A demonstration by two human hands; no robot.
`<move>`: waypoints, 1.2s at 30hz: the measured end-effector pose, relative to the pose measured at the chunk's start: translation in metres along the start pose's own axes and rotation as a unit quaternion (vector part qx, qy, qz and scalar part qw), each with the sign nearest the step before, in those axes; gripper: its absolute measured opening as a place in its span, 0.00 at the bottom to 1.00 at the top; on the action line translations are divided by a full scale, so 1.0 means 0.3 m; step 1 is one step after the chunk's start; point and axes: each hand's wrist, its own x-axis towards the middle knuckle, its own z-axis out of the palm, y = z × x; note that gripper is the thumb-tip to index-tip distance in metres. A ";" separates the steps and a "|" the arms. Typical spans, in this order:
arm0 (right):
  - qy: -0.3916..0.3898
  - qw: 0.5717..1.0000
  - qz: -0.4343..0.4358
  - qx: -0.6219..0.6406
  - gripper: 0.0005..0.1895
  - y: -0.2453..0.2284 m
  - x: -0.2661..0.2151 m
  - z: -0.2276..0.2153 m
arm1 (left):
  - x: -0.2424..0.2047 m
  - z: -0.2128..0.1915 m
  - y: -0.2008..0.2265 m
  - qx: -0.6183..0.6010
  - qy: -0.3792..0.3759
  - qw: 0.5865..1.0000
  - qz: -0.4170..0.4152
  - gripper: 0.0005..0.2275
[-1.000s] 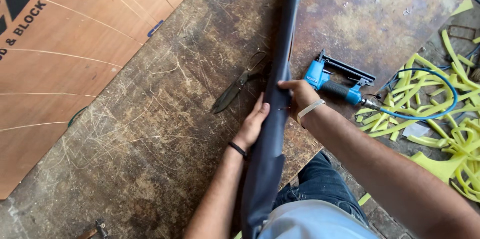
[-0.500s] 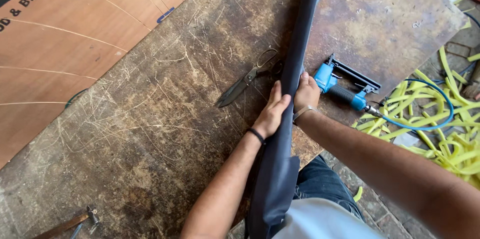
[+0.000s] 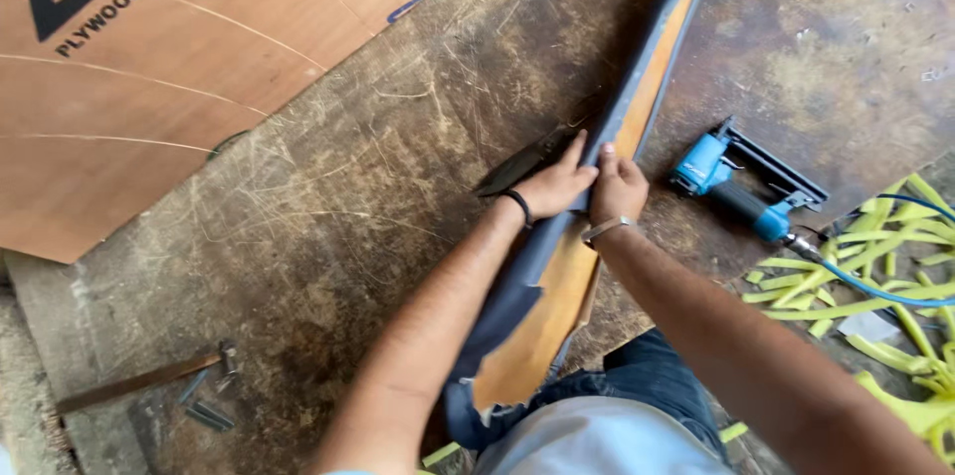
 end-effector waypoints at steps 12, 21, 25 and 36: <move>-0.171 0.707 -0.182 -0.662 0.55 -0.160 0.285 -0.676 | -0.084 -0.043 0.211 0.030 -0.046 0.998 -0.027 0.42; -0.231 0.852 -0.022 -0.470 0.22 -0.383 0.129 -0.508 | -0.118 -0.025 0.248 0.048 -0.061 0.989 -0.127 0.42; -0.245 0.829 -0.102 -0.492 0.23 -0.480 0.105 -0.388 | -0.098 -0.058 0.267 0.129 -0.052 0.985 -0.099 0.43; -0.306 0.794 -0.087 -0.518 0.23 -0.486 -0.067 -0.409 | -0.100 -0.062 0.318 0.139 -0.110 0.979 -0.103 0.63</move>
